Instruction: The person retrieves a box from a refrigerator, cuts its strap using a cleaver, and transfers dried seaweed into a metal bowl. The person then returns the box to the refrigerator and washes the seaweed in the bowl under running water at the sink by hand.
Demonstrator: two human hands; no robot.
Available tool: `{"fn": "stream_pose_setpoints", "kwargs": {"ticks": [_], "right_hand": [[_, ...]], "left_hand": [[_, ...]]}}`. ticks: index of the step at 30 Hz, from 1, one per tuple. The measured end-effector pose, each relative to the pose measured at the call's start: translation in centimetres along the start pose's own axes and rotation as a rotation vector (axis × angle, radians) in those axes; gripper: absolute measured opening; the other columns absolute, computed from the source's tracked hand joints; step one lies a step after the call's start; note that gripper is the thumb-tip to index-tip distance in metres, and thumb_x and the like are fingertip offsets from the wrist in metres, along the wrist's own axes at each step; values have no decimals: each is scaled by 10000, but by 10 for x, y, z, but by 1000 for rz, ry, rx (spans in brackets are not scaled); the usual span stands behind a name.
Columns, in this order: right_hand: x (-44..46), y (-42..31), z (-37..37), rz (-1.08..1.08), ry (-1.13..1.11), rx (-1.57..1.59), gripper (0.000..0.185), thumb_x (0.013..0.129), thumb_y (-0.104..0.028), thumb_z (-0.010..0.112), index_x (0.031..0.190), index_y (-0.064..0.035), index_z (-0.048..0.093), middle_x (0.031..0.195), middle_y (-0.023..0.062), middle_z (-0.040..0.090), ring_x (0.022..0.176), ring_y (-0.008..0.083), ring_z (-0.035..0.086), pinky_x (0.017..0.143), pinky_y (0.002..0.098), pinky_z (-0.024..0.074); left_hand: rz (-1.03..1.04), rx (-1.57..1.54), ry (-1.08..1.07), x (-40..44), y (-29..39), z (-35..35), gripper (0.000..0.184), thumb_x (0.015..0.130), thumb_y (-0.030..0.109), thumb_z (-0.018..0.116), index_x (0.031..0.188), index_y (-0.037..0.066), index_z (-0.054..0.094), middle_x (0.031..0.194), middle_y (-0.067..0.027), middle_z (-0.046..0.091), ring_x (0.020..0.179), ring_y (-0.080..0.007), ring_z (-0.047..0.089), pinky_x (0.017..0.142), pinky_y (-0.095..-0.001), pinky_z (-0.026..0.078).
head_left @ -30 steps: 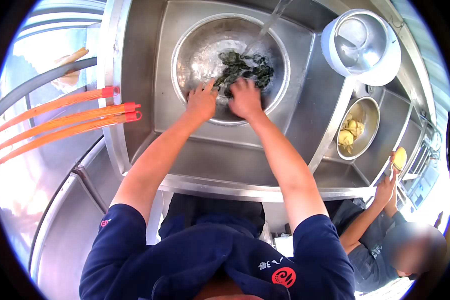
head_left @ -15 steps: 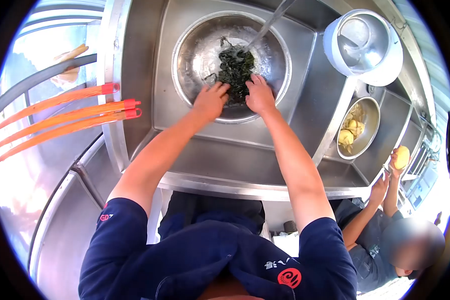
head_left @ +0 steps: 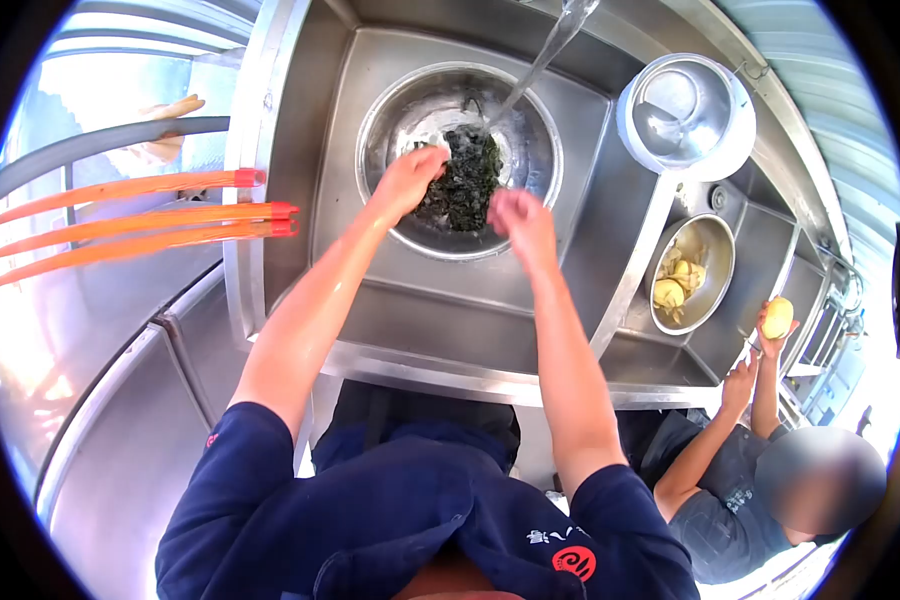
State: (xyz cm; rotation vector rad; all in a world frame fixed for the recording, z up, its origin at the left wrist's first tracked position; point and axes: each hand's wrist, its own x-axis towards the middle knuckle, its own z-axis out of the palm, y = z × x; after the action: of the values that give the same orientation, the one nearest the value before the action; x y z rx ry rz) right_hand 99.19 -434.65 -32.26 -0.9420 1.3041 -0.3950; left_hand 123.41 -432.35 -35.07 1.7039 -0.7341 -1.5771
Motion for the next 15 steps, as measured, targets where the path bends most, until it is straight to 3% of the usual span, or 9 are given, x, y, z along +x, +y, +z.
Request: {"fn": "stream_pose_setpoints", "kwargs": {"ticks": [2,4,6,7,9,10,12,14,15], "right_hand": [[44,-49,5,-162,-32,302,221,1003,-111,586,1166,16,664,1014,86,715,940,173,692,791,290,548],[59,-131,17,-116,-86,632,264,1010,-152,583,1228,-6,619,1158,106,674,1049,220,656,1032,385,503],[81,-170,19,-226,-247,743,231,1002,-154,589,1190,-23,626,1104,101,678,1048,216,651,973,378,512],[86,-188,25,-248,-183,750,214,994,-158,595,1168,-38,629,1019,82,688,923,198,662,810,349,533],[96,-208,20,-321,-158,753,192,997,-182,603,1110,-36,654,927,56,685,765,160,628,644,304,489],[93,-207,19,-319,-158,751,192,997,-182,603,1110,-36,654,927,56,685,765,160,628,644,304,489],[90,-192,17,-342,71,308,199,1006,-208,606,1043,-24,674,867,48,670,689,145,603,581,286,464],[87,-151,22,-438,136,76,236,1004,-232,624,962,-10,692,867,64,686,729,157,639,626,291,503],[76,-129,18,-273,-10,126,228,1000,-218,628,997,-6,711,923,71,712,783,155,648,674,292,508]], "left_hand": [[130,-329,73,11,82,26,403,1040,290,554,1248,-41,650,1121,-129,719,1022,-197,672,940,-338,511],[176,-559,79,45,135,44,379,1039,273,542,1202,-48,661,1087,-157,720,985,-220,678,908,-349,516],[110,-590,53,52,198,59,379,1043,270,531,1155,-67,666,1103,-175,727,1020,-243,676,926,-368,517],[32,-737,-59,71,206,61,333,1026,254,549,1086,-37,699,1077,-158,741,964,-220,693,856,-334,538],[10,-717,-41,74,226,69,264,999,233,575,1010,13,721,965,-108,749,789,-172,678,680,-297,523],[39,-705,-32,71,224,74,231,985,219,586,984,34,723,891,-79,730,712,-149,643,611,-288,485],[105,-625,-23,61,203,80,240,988,299,588,885,104,682,742,-7,622,610,-131,515,504,-325,352],[-74,-684,-36,47,162,75,230,992,307,590,1025,105,695,954,-38,681,814,-138,606,663,-293,452],[-73,-560,-3,33,141,67,258,992,300,595,1082,82,697,1012,-50,692,895,-145,620,746,-293,464]]}}
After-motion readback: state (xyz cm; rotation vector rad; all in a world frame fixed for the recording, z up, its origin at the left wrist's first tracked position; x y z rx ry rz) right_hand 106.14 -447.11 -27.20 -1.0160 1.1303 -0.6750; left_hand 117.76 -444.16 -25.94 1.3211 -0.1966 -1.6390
